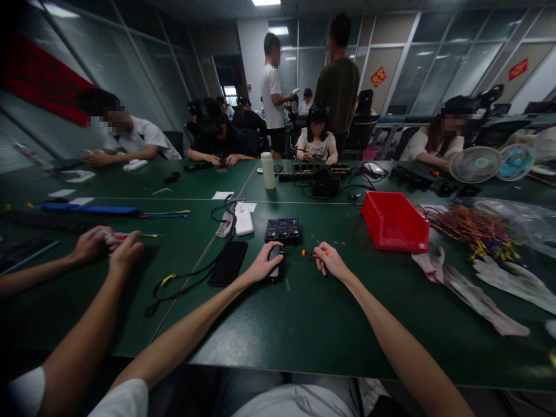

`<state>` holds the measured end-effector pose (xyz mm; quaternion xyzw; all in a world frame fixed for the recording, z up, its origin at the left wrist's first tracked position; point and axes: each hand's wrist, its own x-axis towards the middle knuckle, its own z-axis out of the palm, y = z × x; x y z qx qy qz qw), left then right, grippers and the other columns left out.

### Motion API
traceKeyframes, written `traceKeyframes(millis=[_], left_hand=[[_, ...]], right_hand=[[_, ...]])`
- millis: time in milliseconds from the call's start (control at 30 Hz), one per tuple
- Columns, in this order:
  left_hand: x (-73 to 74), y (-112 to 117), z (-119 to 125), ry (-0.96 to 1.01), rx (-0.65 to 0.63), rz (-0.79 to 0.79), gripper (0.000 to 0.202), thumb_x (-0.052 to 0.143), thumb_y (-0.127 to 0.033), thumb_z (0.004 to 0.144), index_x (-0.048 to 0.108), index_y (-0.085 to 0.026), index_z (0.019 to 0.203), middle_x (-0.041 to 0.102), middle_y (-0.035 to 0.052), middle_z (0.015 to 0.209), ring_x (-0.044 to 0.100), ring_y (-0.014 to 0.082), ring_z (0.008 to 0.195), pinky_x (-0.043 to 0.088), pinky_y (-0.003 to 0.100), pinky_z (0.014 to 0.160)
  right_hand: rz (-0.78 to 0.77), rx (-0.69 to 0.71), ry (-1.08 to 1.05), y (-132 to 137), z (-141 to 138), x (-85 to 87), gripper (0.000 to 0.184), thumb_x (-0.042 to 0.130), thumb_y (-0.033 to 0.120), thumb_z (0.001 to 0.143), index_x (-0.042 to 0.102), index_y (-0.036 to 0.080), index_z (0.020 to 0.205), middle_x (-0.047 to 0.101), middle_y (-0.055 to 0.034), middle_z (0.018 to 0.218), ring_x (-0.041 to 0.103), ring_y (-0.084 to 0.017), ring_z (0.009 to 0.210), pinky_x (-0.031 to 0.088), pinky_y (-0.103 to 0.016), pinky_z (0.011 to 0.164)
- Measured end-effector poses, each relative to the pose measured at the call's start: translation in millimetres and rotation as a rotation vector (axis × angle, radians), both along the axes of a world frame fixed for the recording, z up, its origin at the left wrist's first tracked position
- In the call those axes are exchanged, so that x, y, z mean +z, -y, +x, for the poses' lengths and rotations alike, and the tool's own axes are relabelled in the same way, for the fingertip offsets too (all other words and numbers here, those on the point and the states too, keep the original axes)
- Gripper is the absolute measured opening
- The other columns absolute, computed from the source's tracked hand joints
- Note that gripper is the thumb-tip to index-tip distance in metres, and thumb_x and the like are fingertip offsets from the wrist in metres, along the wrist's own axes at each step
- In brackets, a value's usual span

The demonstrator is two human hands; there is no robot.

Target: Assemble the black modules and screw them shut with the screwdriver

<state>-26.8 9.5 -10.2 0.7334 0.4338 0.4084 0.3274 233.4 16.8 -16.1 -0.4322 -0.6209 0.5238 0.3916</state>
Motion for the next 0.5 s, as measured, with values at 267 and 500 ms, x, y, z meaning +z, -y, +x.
traceKeyframes(millis=[267,500], left_hand=[[1.9,1.3,1.2,-0.009,0.012,-0.011,0.033,0.052,-0.029,0.081,0.051,-0.024,0.114,0.051,0.0045,0.110,0.048,0.0189,0.107,0.033,0.034,0.099],[1.1,1.5,0.8,-0.005,0.017,-0.006,0.033,0.052,-0.030,0.082,0.051,-0.024,0.114,0.051,0.0045,0.110,0.048,0.0186,0.105,0.034,0.033,0.098]], right_hand=[[0.093,-0.034,0.011,2.4,2.0,5.0,0.037,0.064,0.036,0.073,0.041,0.022,0.099,0.055,0.0044,0.074,0.054,-0.010,0.052,0.045,-0.025,0.052],[0.073,-0.019,-0.006,1.8,4.0,2.6,0.032,0.064,0.035,0.075,0.041,0.022,0.093,0.053,0.0055,0.067,0.054,-0.010,0.052,0.044,-0.025,0.053]])
